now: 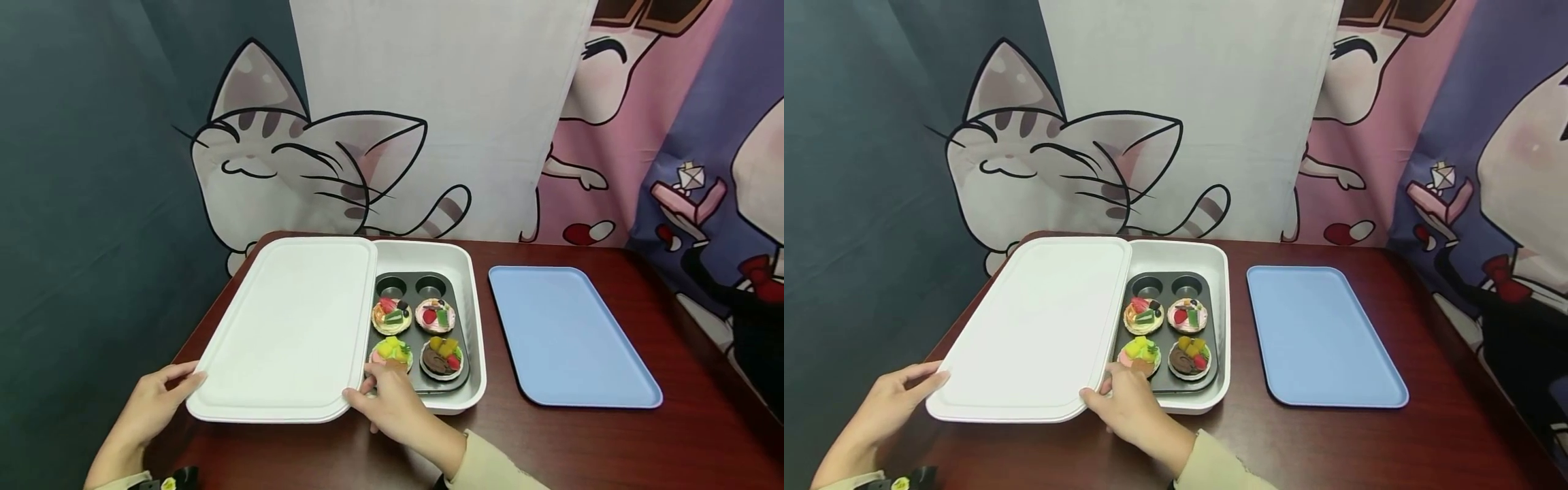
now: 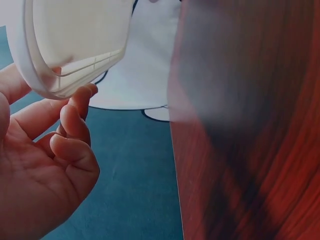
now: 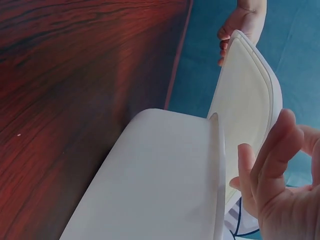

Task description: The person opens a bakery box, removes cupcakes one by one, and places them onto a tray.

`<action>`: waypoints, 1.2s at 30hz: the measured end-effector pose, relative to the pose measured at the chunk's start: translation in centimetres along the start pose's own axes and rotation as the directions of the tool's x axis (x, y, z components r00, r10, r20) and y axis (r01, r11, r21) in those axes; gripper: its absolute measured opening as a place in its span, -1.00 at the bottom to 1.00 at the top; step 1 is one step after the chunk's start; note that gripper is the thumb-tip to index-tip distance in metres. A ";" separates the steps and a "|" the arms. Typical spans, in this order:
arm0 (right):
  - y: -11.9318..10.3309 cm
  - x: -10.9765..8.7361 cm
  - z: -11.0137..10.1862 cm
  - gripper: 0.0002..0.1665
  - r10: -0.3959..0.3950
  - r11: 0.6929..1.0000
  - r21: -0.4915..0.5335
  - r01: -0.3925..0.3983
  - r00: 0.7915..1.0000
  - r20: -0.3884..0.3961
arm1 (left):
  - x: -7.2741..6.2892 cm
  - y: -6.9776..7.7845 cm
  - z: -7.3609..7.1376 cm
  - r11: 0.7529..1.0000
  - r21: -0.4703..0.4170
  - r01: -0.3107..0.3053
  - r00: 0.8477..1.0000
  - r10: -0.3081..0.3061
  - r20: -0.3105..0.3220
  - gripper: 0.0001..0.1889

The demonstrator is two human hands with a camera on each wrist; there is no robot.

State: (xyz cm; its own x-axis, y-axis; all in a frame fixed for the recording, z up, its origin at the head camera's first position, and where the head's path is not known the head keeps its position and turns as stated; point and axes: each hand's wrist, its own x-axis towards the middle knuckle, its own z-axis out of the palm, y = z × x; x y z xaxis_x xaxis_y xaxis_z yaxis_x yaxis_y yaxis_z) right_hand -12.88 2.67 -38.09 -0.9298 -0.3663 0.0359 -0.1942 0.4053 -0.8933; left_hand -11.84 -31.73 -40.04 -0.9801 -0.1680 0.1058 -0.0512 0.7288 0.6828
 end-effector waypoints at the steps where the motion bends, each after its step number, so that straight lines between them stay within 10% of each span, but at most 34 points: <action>1: -0.1 0.0 0.1 -0.47 0.005 1.000 0.002 -0.005 1.000 0.007 | 0.0 -0.2 -0.1 1.000 0.010 0.016 1.000 -0.016 0.011 -0.48; 16: -0.3 0.4 2.2 -0.37 0.028 1.000 0.012 -0.028 0.997 0.066 | 0.3 -2.4 -1.7 0.993 0.011 0.113 0.991 -0.114 0.064 -0.39; 31: -0.9 1.0 3.4 -0.29 0.036 0.998 0.044 -0.042 0.991 0.128 | 3.0 -12.0 -1.7 0.995 -0.015 0.101 0.995 -0.100 0.021 -0.37; 36: -1.2 1.2 3.8 -0.49 0.033 0.995 0.085 -0.048 0.984 0.173 | 2.8 -11.3 -2.5 0.985 -0.031 0.168 0.984 -0.165 0.062 -0.29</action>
State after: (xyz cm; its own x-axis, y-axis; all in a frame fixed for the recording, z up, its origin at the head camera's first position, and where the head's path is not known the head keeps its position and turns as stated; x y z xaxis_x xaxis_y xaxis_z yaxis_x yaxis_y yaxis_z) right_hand -12.60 -1.46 -38.70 -0.8674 -0.4923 -0.0718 -0.1218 0.3501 -0.9288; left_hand -13.50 -42.12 -45.67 -0.9681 -0.2446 -0.0538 -0.2088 0.6696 0.7127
